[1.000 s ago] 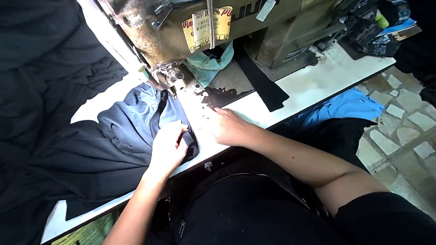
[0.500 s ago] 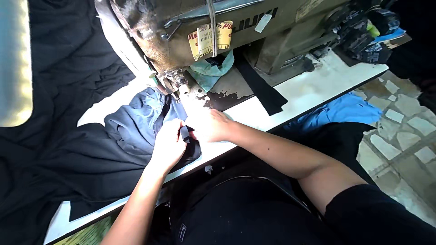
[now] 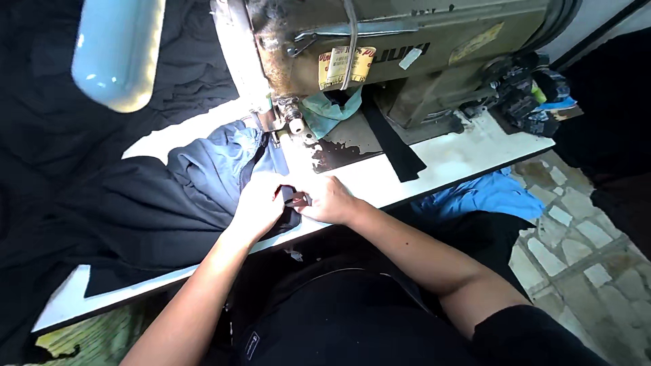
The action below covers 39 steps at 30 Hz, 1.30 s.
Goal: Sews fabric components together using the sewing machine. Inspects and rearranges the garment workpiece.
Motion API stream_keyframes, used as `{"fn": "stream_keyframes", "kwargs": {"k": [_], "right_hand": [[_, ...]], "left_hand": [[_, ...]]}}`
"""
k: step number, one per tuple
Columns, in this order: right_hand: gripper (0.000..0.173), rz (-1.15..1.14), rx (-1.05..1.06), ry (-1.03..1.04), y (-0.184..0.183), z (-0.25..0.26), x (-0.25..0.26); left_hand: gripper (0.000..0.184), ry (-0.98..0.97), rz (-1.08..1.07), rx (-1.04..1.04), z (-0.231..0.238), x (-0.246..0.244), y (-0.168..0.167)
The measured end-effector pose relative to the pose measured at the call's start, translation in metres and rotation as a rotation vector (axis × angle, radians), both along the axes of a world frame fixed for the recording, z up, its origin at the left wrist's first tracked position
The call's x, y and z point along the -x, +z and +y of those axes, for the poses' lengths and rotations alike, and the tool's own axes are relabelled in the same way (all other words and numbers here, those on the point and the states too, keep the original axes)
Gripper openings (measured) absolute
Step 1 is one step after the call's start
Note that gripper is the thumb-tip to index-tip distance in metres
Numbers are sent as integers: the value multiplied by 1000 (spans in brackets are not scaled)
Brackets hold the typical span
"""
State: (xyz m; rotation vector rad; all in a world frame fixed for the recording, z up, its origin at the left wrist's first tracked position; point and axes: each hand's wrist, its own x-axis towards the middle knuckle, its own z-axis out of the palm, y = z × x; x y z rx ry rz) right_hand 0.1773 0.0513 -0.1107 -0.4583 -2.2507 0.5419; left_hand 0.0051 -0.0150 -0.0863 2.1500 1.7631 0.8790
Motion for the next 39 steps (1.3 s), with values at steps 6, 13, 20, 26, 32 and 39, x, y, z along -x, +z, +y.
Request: {"fn": "stream_keyframes", "kwargs": {"k": [6,13,20,26,32,39], "right_hand": [[6,-191,219,220,25,-30,-21],[19,-223,224,245,27,-31,-55],[31,-176,-97,-683,45,44,-141],[58,-280,-232,-943,12,105,-202],[58,-264,-230,-941,-11,109,-205],[53,-222,-229,-918,-11,106,-205]], "left_hand": [[13,-138,152,-100,-4,7,-17],[27,-66,164,-109,-11,7,-27],[21,-119,240,-144,-10,9,-29],[25,-133,240,-221,-9,13,-31],[31,-121,250,-216,-8,14,-30],[37,-113,256,-179,-2,19,-32]]}}
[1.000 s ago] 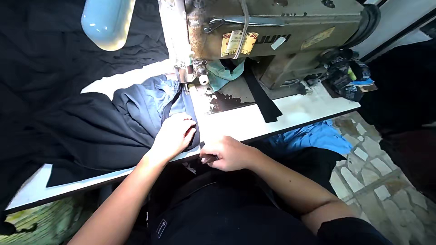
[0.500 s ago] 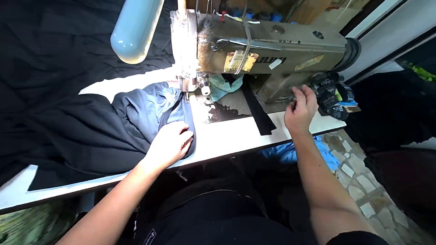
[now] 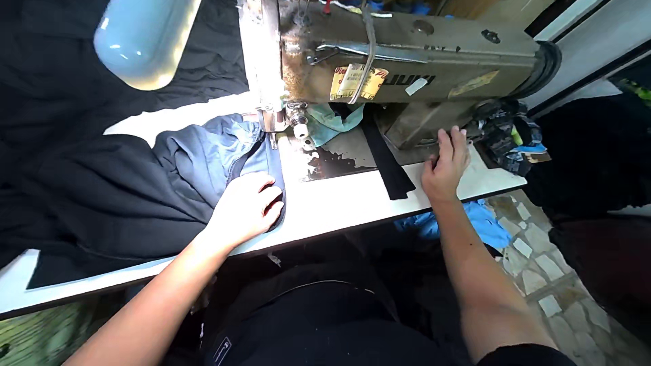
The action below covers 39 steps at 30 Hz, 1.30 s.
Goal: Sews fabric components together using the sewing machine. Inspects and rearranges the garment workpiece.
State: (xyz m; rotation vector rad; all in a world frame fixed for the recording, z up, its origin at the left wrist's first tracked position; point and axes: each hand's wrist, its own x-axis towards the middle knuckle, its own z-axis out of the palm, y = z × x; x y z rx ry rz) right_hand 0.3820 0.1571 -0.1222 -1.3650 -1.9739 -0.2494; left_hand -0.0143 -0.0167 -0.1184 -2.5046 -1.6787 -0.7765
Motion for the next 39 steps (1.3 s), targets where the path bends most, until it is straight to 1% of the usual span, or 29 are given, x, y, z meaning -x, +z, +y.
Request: {"fn": "stream_keyframes", "kwargs": {"k": [4,10,15,20,25,27,29,30,31,33,34,35,36,39], "right_hand": [[51,23,-41,-1,-2,1,0],[51,48,-31,-5,-3,1,0],[49,49,-60,-7,-4,3,0],[46,73,-74,3,-5,4,-1],[46,84,-58,-14,-7,5,-2],[45,97,-60,-5,-7,5,-2],[43,93,-47,-8,-5,4,-1],[42,77,-8,-24,-2,1,0],[40,47,73,-54,3,-2,2],[38,-22,334,-86,17,-7,8],[38,-42,387,-90,22,-7,9],[38,-42,391,-95,28,-6,9],[38,-23,351,-95,34,-6,7],[36,88,156,-104,65,0,0]], "left_hand": [[39,17,-10,9,7,4,1],[41,14,0,12,26,12,4],[36,33,19,52,43,17,10],[37,57,35,104,59,24,13],[39,93,38,87,82,40,-3],[37,114,27,109,85,40,2],[37,119,9,85,84,37,9],[38,120,2,64,83,36,10],[38,120,-6,44,83,35,10],[37,121,-20,11,82,33,9],[36,124,-23,13,80,32,8],[36,128,-24,18,79,31,8],[36,135,-22,33,78,30,9],[35,157,-16,66,77,28,11]]}}
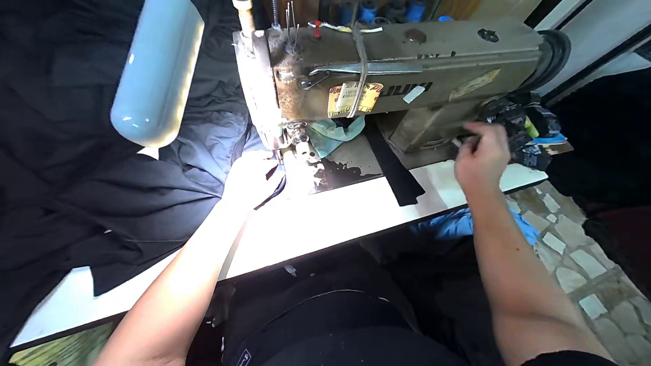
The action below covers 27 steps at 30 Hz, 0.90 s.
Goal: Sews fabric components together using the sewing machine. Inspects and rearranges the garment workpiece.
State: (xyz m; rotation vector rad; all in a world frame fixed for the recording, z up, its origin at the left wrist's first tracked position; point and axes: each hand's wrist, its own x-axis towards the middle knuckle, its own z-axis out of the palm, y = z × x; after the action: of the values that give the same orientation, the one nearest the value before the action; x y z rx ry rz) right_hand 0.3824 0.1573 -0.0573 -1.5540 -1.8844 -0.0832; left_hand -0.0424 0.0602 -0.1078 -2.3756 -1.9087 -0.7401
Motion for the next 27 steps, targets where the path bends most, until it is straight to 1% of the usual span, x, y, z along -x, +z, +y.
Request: {"fn": "stream_keyframes", "kwargs": {"k": [2,4,5,7,10,12,14,16,17,18,20,22,23,25,27], "right_hand": [[39,46,-112,-55,24,14,-10],[46,115,-137,-127,50,37,-23],[48,181,-126,-165,62,52,-30],[51,306,-28,-244,81,82,-42],[51,364,98,-355,97,112,-51],[52,451,71,-392,91,112,-48],[49,607,6,-361,63,102,-43],[34,778,14,-275,29,95,-52],[28,817,51,-243,22,93,-59],[30,806,59,-228,22,92,-66],[42,663,31,-241,42,98,-72],[52,506,27,-299,59,118,-78],[55,460,44,-330,65,124,-77],[55,497,42,-334,70,116,-58],[48,688,-13,-294,54,100,-39]], "left_hand": [[35,7,5,1,1,0,0],[35,16,8,10,1,-1,-1],[36,21,6,20,1,-1,-1],[37,30,-5,28,1,-2,1],[37,51,-26,48,2,-3,5],[38,68,-46,65,1,-4,8],[42,75,-40,88,0,-4,11],[51,73,-13,124,2,-2,11],[58,76,8,153,4,0,12],[65,75,37,169,6,2,11],[77,62,82,149,9,10,6],[83,63,117,171,13,18,-5],[82,63,120,198,14,22,-9],[76,61,114,220,16,26,-8],[67,59,110,211,13,29,-3]]}}
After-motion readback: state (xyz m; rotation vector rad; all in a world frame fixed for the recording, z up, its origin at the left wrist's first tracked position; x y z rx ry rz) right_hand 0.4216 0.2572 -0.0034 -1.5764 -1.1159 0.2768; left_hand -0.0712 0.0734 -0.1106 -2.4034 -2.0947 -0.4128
